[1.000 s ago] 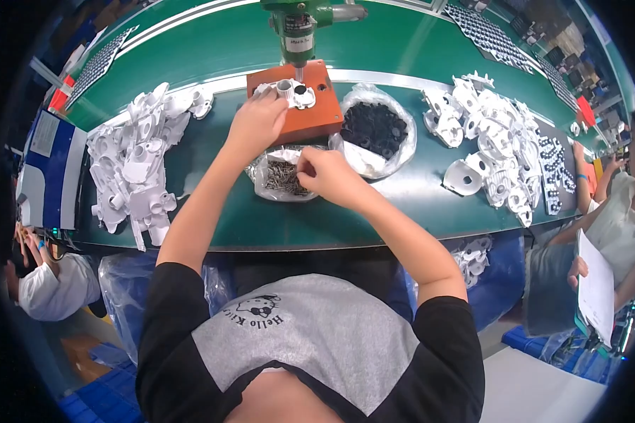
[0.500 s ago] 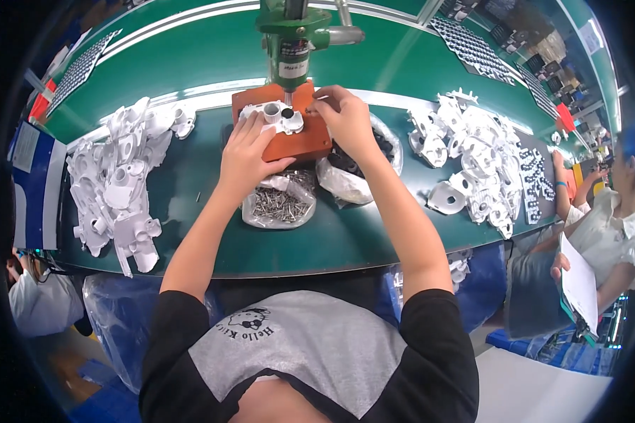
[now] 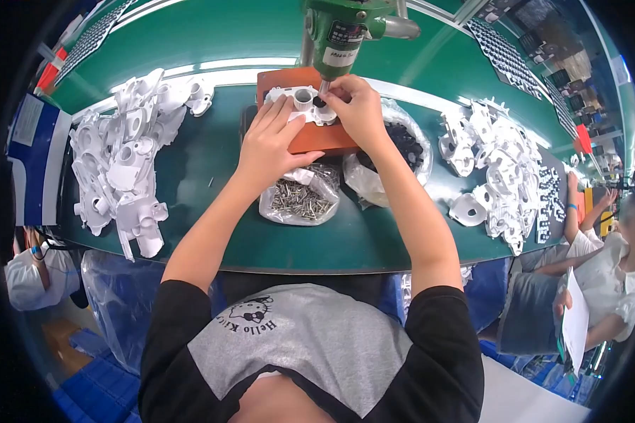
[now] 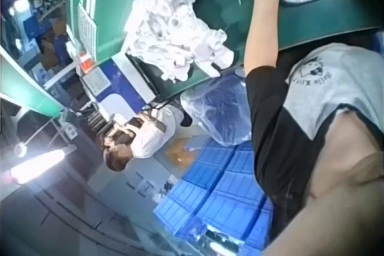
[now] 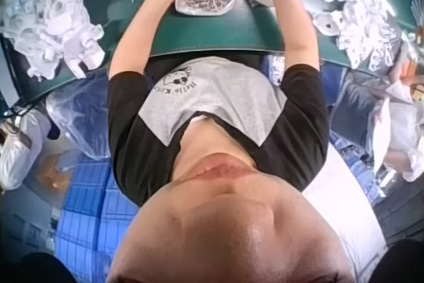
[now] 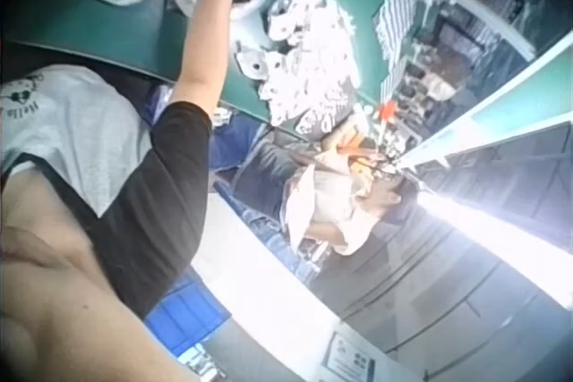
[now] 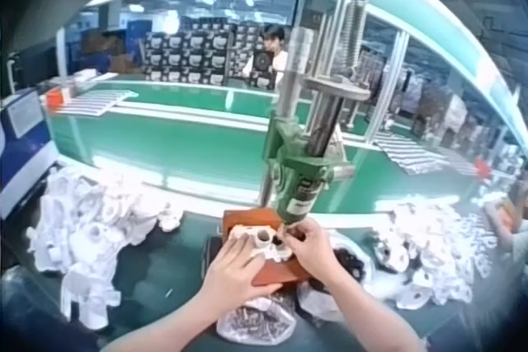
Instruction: Assembling white plastic housings with black rubber rings and screws using a manual press machine.
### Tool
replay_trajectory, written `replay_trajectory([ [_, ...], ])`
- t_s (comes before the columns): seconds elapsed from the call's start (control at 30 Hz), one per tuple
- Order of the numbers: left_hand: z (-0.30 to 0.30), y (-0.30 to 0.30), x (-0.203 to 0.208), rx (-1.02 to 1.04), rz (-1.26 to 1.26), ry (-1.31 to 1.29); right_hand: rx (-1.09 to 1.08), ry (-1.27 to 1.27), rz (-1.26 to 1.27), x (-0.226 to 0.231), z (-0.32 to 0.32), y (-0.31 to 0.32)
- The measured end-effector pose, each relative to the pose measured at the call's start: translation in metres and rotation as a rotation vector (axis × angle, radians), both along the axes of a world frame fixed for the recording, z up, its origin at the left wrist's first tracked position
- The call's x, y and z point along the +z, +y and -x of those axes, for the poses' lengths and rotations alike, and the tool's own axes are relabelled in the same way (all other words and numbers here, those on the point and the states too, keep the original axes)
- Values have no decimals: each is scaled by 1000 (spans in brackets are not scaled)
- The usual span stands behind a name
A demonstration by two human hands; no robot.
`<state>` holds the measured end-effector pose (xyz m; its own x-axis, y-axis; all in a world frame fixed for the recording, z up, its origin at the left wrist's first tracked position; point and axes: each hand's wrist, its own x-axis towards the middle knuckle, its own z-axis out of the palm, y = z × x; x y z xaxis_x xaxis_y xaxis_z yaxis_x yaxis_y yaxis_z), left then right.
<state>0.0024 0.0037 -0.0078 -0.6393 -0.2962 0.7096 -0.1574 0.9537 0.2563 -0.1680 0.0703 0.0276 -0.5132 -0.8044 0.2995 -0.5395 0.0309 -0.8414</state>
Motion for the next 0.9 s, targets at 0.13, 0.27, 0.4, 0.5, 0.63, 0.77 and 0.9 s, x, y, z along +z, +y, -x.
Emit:
replay_trajectory([
  [0.13, 0, 1, 4, 12, -7, -27, -7, 45, -22, -1, 2, 1],
  [0.27, 0, 0, 2, 24, 16, -33, 12, -52, 56, -6, 3, -3],
  [0.4, 0, 0, 0, 17, 22, -28, 64, 33, 25, 1, -2, 0],
  [0.5, 1, 0, 0, 3, 14, -23, 103, 44, 4, -6, 4, 6],
  [0.63, 0, 2, 4, -1, 5, -24, 110, 619, 98, -9, -1, 19],
  [0.77, 1, 2, 4, 8, 8, -33, 61, 724, 46, -6, -9, 24],
  [0.9, -1, -1, -1, 17, -8, -31, 53, 861, -100, -12, -19, 44],
])
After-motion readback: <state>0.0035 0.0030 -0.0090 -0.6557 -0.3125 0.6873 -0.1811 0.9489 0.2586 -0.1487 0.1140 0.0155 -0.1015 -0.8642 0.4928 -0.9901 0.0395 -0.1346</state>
